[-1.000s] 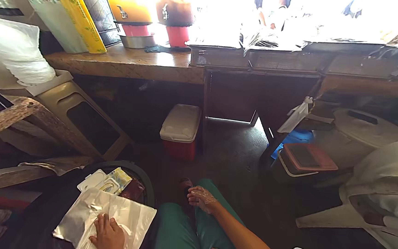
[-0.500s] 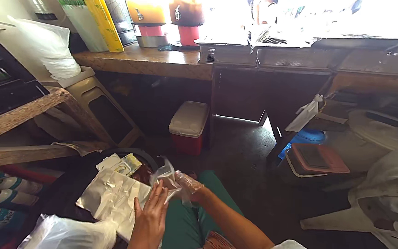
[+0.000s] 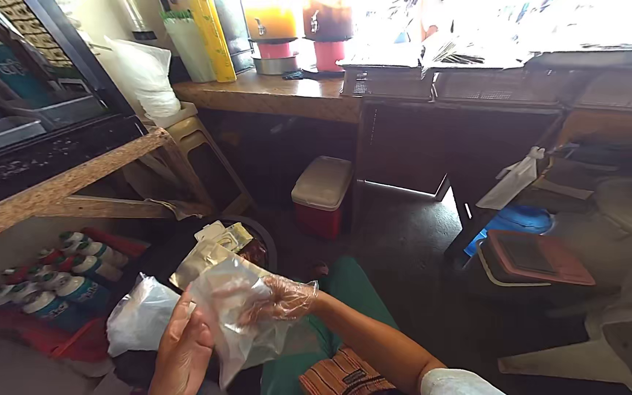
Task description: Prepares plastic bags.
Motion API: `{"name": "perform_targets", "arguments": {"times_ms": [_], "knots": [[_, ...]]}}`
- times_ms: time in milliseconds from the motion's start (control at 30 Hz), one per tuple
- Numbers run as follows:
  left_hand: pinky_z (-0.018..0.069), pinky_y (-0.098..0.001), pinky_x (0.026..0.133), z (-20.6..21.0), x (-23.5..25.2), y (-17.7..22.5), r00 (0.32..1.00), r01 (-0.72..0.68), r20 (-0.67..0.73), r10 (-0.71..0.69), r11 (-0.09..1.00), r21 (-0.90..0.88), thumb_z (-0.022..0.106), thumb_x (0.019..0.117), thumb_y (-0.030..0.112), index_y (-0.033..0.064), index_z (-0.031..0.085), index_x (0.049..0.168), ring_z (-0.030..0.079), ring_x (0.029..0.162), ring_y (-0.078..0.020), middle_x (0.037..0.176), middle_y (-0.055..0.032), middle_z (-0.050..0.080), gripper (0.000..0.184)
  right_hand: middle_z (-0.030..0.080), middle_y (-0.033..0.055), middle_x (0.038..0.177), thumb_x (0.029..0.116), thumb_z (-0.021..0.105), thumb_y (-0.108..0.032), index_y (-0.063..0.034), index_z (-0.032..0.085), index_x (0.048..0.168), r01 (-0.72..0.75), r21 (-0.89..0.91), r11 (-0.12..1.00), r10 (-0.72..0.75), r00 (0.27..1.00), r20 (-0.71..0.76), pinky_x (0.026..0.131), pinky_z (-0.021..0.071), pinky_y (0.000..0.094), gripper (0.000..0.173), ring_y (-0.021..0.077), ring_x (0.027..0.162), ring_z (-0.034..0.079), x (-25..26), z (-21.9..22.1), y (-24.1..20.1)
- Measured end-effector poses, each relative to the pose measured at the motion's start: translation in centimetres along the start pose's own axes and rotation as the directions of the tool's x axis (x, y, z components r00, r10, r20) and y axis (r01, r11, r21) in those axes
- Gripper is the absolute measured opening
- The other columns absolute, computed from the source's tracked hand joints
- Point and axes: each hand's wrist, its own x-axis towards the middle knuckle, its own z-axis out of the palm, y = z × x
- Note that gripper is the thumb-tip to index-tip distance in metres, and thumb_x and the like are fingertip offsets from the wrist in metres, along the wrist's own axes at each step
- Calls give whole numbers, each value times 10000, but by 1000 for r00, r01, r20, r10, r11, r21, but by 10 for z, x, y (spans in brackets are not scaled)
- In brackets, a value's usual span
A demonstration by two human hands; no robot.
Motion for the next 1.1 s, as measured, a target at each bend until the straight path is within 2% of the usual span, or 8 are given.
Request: {"name": "perform_targets", "arguments": {"times_ms": [100, 267, 433, 567, 633, 767, 1000, 1100], "knots": [[605, -219, 845, -7, -6, 7, 995, -49, -99, 33, 986, -162, 548, 981, 115, 104, 595, 1220, 717, 956, -22, 1031, 95, 757, 244, 710, 162, 907, 908, 606, 86, 193, 610, 1086, -20, -24, 1000, 22, 997, 79, 791, 555, 219, 208, 79, 808, 679, 6, 14, 3], [603, -178, 766, -8, -10, 20, 924, -209, -326, 202, 978, 12, 512, 953, -82, 118, 613, 1028, 703, 818, 32, 870, 149, 736, 236, 698, 253, 1041, 884, 683, 38, 192, 588, 1202, -35, -84, 996, 47, 988, 150, 937, 523, 306, 366, 198, 975, 681, 16, 22, 11], [594, -174, 792, -19, -15, 22, 897, -393, -117, 427, 889, 233, 715, 830, -44, 178, 684, 962, 697, 847, 45, 893, 192, 742, 261, 584, 331, 1338, 812, 748, -3, 217, 491, 1353, 60, 5, 998, -60, 998, 31, 1110, 434, 323, 637, 267, 1261, 591, 31, 28, -8], [577, -143, 775, -14, -18, 18, 886, -429, -51, 461, 856, 289, 776, 801, 30, 196, 695, 942, 682, 830, 63, 886, 206, 727, 233, 715, 198, 930, 853, 677, 86, 160, 693, 1013, 110, -79, 991, -117, 989, -95, 816, 535, 235, 177, 124, 857, 671, 41, 37, -15], [563, -132, 749, -17, -17, 13, 874, -458, -50, 484, 853, 251, 733, 888, 93, 247, 729, 941, 671, 812, 67, 891, 213, 727, 164, 707, 161, 871, 868, 663, 80, 141, 701, 945, 82, -78, 994, -90, 991, -101, 783, 523, 221, 105, 92, 815, 650, 39, 39, -9], [595, -177, 813, -31, -16, 9, 876, -466, -13, 483, 852, 240, 588, 1002, 72, 222, 741, 1033, 715, 868, 18, 960, 179, 760, 217, 698, 162, 860, 873, 665, 65, 144, 690, 940, 38, -106, 994, -50, 992, -118, 765, 523, 218, 106, 92, 795, 644, 32, 39, 0], [603, -176, 776, -33, -15, 1, 887, -430, -59, 458, 866, 255, 710, 861, -36, 137, 739, 982, 718, 824, 15, 901, 150, 765, 213, 705, 236, 951, 857, 736, 17, 176, 641, 1151, -10, -139, 990, -2, 996, -85, 818, 568, 297, 348, 206, 844, 694, 33, 47, 2], [580, -147, 758, -30, -14, -4, 897, -396, -99, 431, 882, 257, 694, 860, -25, 129, 722, 989, 684, 800, 47, 890, 182, 735, 202, 706, 206, 875, 873, 679, 54, 157, 695, 1031, 30, -165, 986, -52, 990, -132, 758, 553, 260, 190, 158, 772, 672, 37, 52, 3]]}}
